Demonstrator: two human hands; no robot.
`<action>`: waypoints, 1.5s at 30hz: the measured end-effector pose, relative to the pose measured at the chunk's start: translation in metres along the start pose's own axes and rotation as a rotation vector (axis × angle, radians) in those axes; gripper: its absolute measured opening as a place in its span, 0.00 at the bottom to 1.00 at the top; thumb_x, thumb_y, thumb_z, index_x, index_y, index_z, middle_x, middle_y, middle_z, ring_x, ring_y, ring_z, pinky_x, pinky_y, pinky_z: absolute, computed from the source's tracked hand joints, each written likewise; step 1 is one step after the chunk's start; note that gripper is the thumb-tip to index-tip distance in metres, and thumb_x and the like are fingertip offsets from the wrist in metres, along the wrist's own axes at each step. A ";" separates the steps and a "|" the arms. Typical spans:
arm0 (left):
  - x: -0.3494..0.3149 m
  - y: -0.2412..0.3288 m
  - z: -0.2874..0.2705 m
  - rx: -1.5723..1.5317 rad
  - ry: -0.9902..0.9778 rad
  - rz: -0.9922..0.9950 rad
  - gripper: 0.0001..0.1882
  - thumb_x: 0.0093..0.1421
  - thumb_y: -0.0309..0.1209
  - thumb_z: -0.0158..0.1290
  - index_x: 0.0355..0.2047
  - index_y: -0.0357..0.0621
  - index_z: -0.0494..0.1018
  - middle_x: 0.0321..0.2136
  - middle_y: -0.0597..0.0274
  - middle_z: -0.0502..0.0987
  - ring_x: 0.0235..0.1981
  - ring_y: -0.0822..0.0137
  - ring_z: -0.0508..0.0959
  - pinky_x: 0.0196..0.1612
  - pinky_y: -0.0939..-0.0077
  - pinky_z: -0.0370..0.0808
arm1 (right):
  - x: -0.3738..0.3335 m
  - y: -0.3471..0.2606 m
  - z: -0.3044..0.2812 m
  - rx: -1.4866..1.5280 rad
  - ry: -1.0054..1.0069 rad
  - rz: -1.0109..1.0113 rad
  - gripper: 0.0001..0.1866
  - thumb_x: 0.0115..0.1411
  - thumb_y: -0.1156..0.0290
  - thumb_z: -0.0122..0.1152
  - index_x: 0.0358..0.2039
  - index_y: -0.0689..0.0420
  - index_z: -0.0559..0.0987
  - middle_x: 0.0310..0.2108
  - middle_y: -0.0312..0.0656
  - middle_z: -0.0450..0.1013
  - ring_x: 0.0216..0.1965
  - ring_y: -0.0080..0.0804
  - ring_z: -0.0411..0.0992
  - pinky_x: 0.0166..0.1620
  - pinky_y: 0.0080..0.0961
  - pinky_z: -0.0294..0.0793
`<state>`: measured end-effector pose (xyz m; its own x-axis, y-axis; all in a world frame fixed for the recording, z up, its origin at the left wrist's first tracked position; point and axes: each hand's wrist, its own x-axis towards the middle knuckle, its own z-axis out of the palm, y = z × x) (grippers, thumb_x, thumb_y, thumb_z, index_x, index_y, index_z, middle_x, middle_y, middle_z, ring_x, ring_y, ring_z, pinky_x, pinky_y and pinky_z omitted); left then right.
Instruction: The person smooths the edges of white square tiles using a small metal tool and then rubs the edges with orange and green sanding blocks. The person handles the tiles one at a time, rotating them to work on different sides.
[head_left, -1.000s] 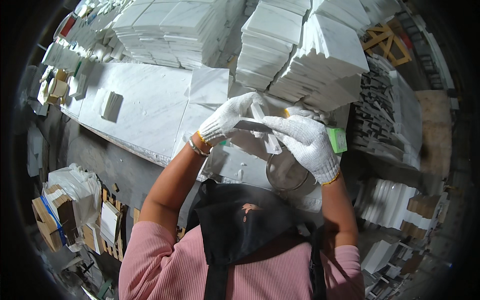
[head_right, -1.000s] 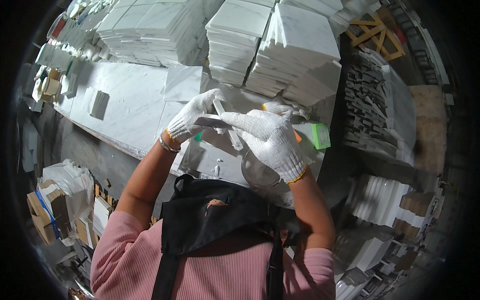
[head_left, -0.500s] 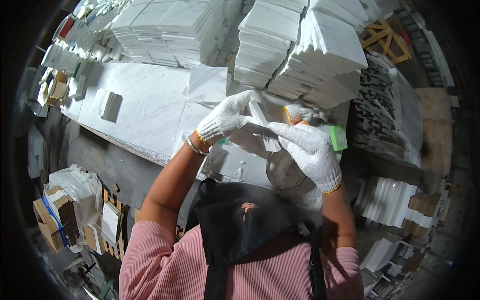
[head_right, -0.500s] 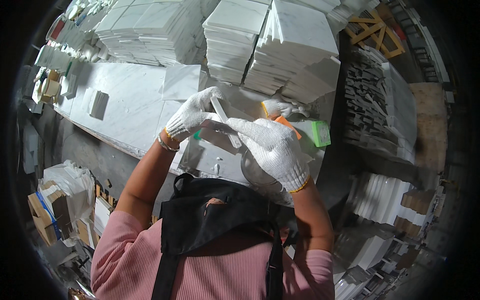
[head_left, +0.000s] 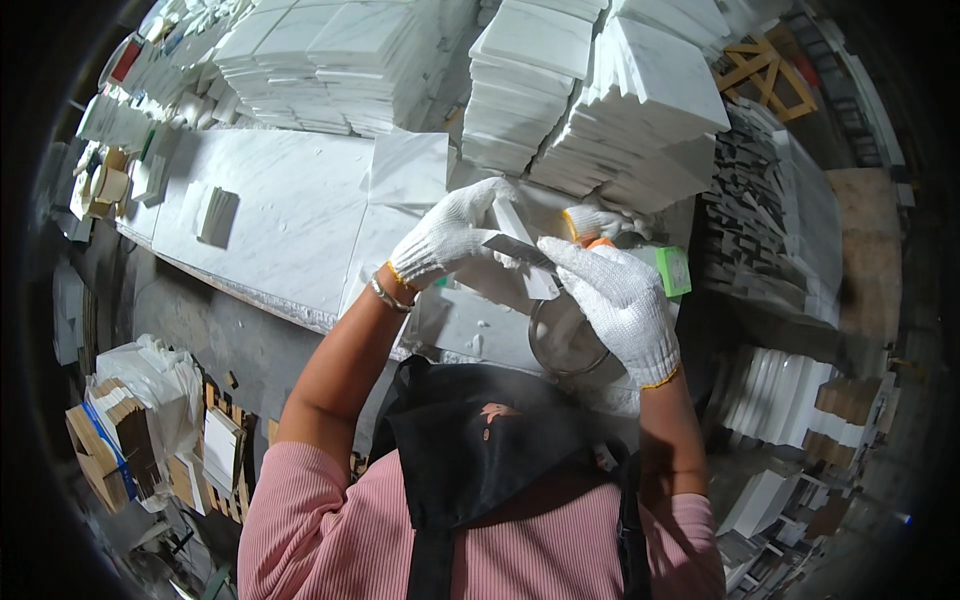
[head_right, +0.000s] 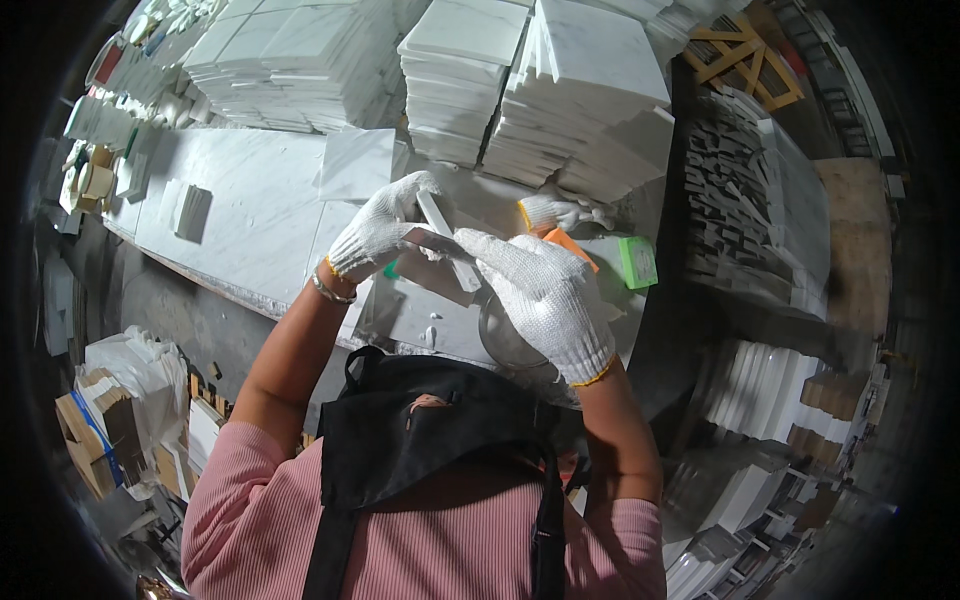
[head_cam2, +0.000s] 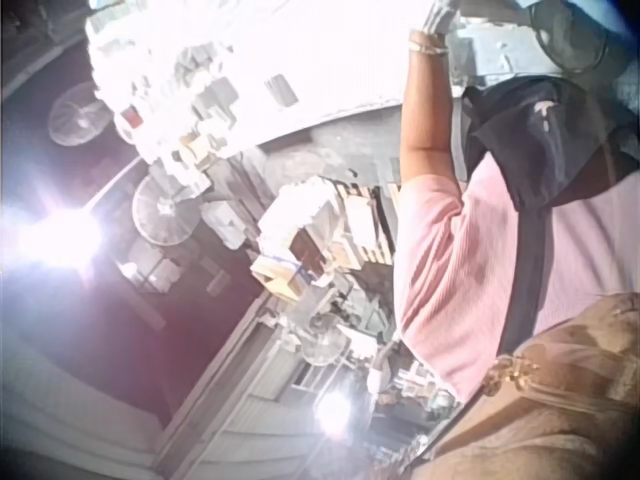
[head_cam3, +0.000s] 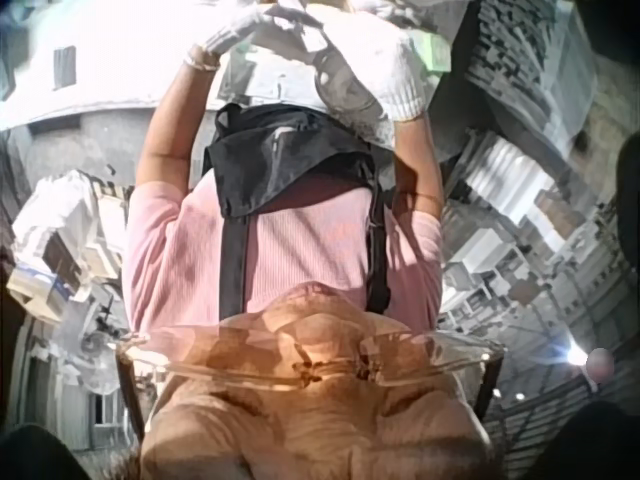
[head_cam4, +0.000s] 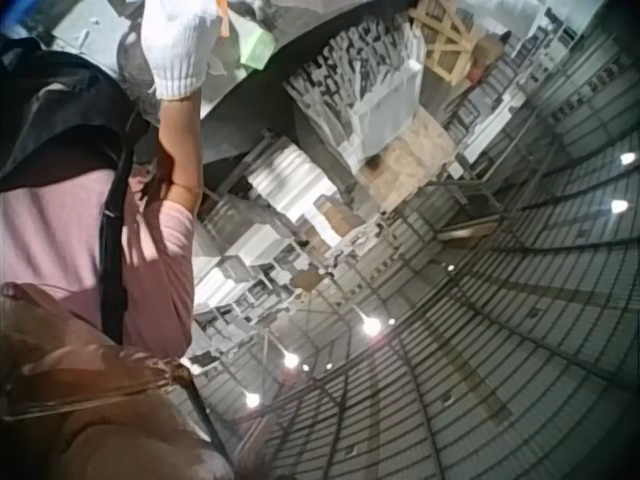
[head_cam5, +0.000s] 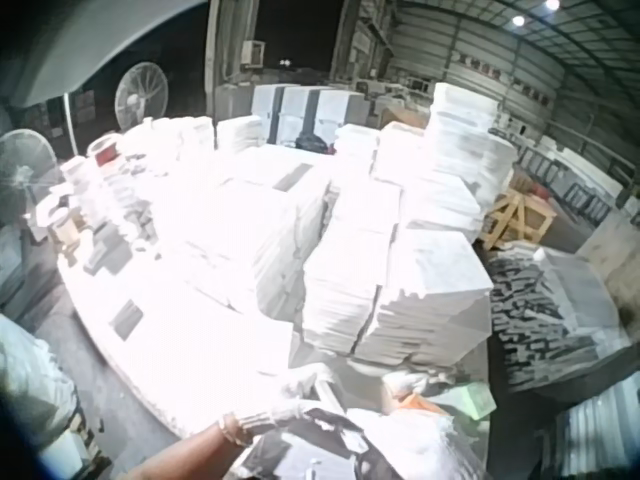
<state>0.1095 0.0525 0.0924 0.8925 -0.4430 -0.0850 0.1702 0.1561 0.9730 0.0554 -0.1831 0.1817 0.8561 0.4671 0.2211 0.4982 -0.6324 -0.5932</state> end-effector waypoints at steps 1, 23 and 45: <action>-0.001 -0.001 -0.001 -0.028 -0.012 0.011 0.26 0.50 0.37 0.72 0.43 0.41 0.72 0.35 0.67 0.77 0.36 0.76 0.77 0.40 0.79 0.77 | 0.001 -0.003 -0.002 0.017 -0.004 -0.003 0.18 0.58 0.83 0.65 0.50 0.61 0.84 0.40 0.48 0.83 0.39 0.41 0.81 0.44 0.30 0.80; -0.006 -0.010 -0.001 0.017 0.014 0.112 0.27 0.48 0.38 0.75 0.43 0.40 0.74 0.36 0.68 0.76 0.37 0.76 0.75 0.43 0.78 0.75 | -0.015 -0.023 -0.002 0.024 0.030 0.075 0.18 0.62 0.83 0.62 0.53 0.63 0.82 0.32 0.46 0.80 0.29 0.28 0.77 0.34 0.25 0.77; -0.019 -0.012 0.007 -0.019 0.106 0.087 0.33 0.46 0.42 0.76 0.46 0.40 0.74 0.36 0.67 0.77 0.38 0.75 0.77 0.41 0.76 0.78 | -0.038 -0.028 0.018 0.096 0.191 0.242 0.17 0.66 0.79 0.61 0.56 0.63 0.81 0.26 0.40 0.79 0.25 0.19 0.74 0.30 0.20 0.76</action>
<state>0.0878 0.0525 0.0842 0.9430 -0.3318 -0.0239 0.0975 0.2068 0.9735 0.0060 -0.1723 0.1761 0.9629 0.1799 0.2010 0.2698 -0.6455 -0.7145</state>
